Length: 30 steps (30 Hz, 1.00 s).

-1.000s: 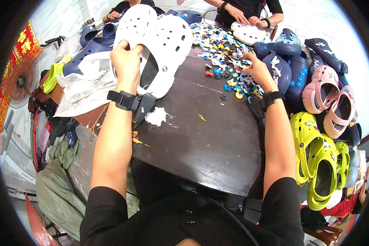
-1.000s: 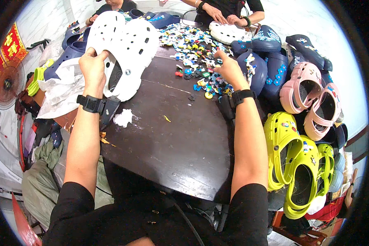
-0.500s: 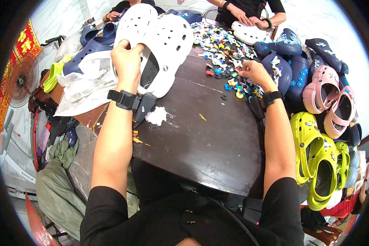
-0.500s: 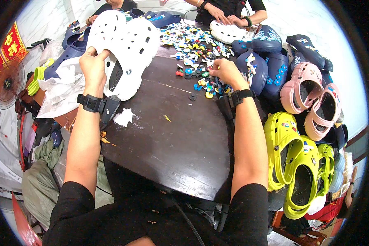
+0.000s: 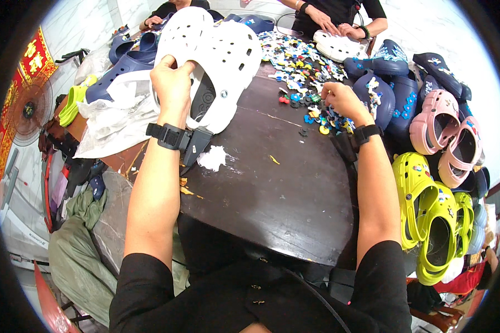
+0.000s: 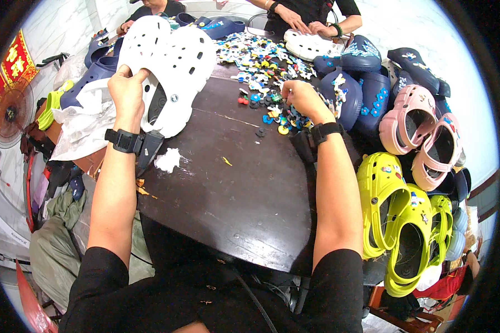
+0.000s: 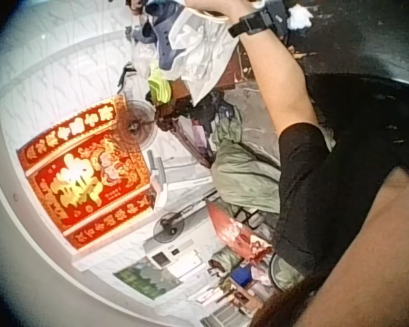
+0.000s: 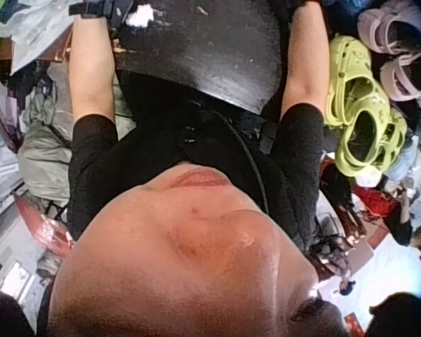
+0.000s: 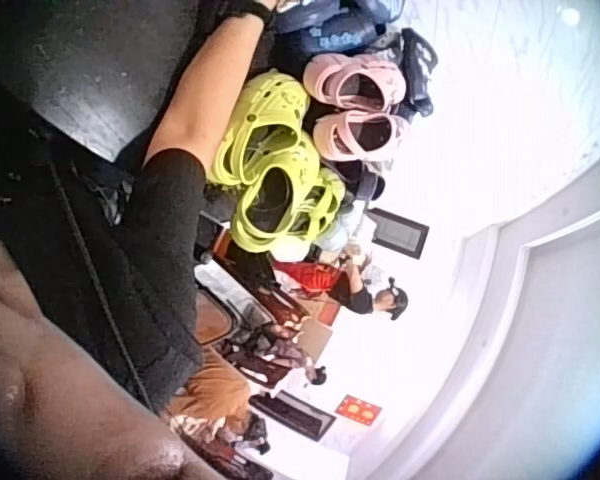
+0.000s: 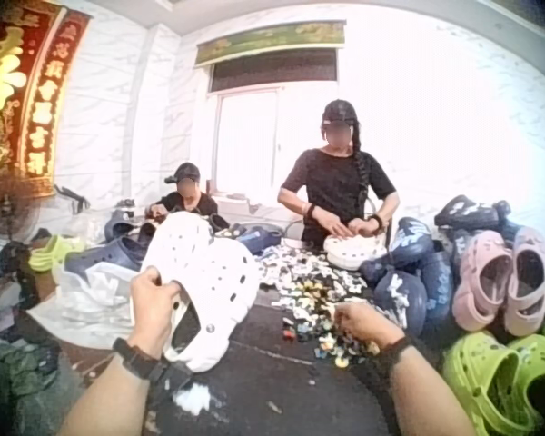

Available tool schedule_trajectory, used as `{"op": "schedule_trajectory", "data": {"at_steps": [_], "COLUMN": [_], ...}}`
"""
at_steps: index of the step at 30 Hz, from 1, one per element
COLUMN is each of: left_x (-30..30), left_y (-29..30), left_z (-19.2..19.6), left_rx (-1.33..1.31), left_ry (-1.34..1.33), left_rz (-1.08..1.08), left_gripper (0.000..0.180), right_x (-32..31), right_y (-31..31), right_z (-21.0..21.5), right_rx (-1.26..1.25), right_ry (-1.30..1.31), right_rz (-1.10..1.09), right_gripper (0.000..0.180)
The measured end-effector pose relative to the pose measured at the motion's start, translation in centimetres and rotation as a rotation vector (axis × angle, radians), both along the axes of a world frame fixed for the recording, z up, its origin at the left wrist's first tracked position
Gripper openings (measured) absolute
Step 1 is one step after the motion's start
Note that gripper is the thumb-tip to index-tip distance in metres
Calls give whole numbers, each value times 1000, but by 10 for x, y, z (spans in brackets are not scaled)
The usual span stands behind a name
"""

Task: Decorating rubber clogs by inserting small charms into the ventilation holes.

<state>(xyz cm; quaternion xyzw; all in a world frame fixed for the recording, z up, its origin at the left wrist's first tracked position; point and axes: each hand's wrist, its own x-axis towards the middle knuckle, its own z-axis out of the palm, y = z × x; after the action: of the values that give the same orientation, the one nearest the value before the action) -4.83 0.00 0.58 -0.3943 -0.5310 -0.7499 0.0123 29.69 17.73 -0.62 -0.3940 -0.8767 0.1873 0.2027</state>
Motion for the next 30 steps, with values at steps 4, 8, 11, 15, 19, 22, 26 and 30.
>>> {"op": "schedule_trajectory", "data": {"at_steps": [4, 8, 11, 15, 19, 22, 26, 30], "left_x": [3, 4, 5, 3, 5, 4, 4, 3], "left_y": [-2, -3, -4, -3, -3, -4, -4, -3], "left_z": [2, 4, 5, 4, 5, 4, 4, 3], "left_rx": [-59, -47, -75, -54, -56, -52, -67, -44], "left_ry": [-37, -21, -31, -25, -42, -31, -28, -25], "left_rz": [-19, -14, -16, -10, -14, -10, -6, -8], "left_gripper": [25, 25, 25, 24, 23, 22, 20, 20], "right_x": [1, -4, -2, 2, 2, -1, -1, -2], "right_y": [0, -8, -2, 3, 1, -3, -6, -8], "right_z": [2, 4, 1, 0, 1, 4, 6, 7], "right_rx": [96, 65, 44, 93, 115, 81, 66, 52], "right_ry": [-42, -146, -201, -176, -118, -88, -139, -227], "right_rz": [-4, 151, 164, 91, 61, 76, 100, 124], "right_gripper": [12, 10, 10, 9, 11, 13, 13, 12]}}
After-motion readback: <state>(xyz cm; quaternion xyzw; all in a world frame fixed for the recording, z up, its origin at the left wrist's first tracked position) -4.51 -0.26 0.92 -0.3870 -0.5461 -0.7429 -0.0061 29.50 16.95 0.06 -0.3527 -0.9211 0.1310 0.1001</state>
